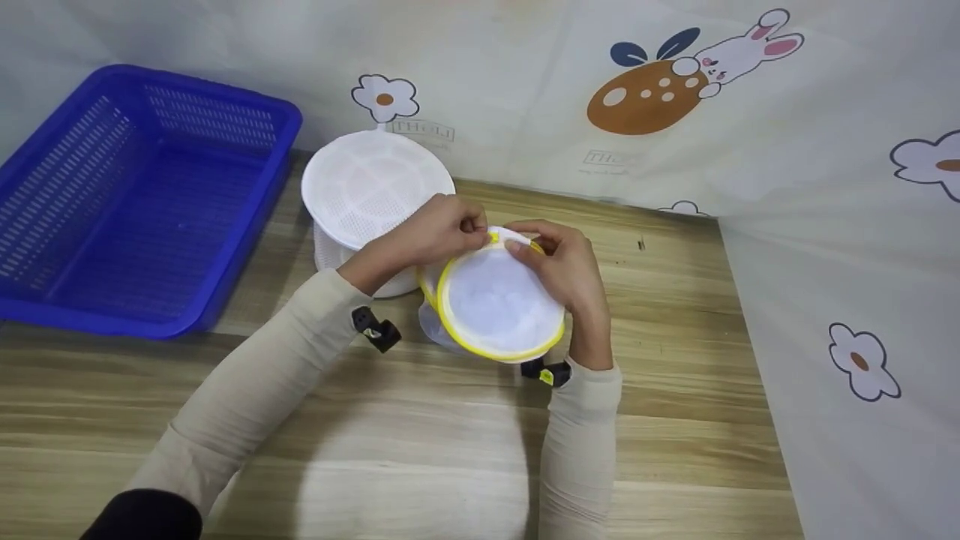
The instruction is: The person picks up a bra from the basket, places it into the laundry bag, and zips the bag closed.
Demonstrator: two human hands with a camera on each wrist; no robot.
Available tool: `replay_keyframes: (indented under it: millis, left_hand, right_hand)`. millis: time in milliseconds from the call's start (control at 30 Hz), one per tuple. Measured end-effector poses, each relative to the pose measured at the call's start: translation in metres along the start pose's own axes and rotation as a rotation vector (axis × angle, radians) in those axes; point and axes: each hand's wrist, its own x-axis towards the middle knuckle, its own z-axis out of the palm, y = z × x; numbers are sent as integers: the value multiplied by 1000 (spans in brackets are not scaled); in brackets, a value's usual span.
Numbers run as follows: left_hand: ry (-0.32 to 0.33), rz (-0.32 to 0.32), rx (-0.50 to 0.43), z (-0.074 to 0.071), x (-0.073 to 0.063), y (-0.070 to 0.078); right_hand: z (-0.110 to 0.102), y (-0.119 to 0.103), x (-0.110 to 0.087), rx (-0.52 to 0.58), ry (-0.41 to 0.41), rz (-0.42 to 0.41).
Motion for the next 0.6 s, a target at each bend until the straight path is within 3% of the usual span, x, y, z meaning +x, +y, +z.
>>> replay_keyframes:
  millis: [133, 267, 467, 600]
  left_hand:
    - [79, -41, -100, 6, -5, -2]
    - [162, -64, -188, 15, -12, -5]
    - [294, -38, -338, 27, -22, -11]
    - [339, -45, -428, 29, -28, -16]
  right_hand:
    - [3, -1, 0, -38, 5, -46]
    - [5, 0, 2, -59, 65, -61]
    - [8, 0, 4, -44, 123, -44]
    - [11, 1, 4, -31, 126, -60]
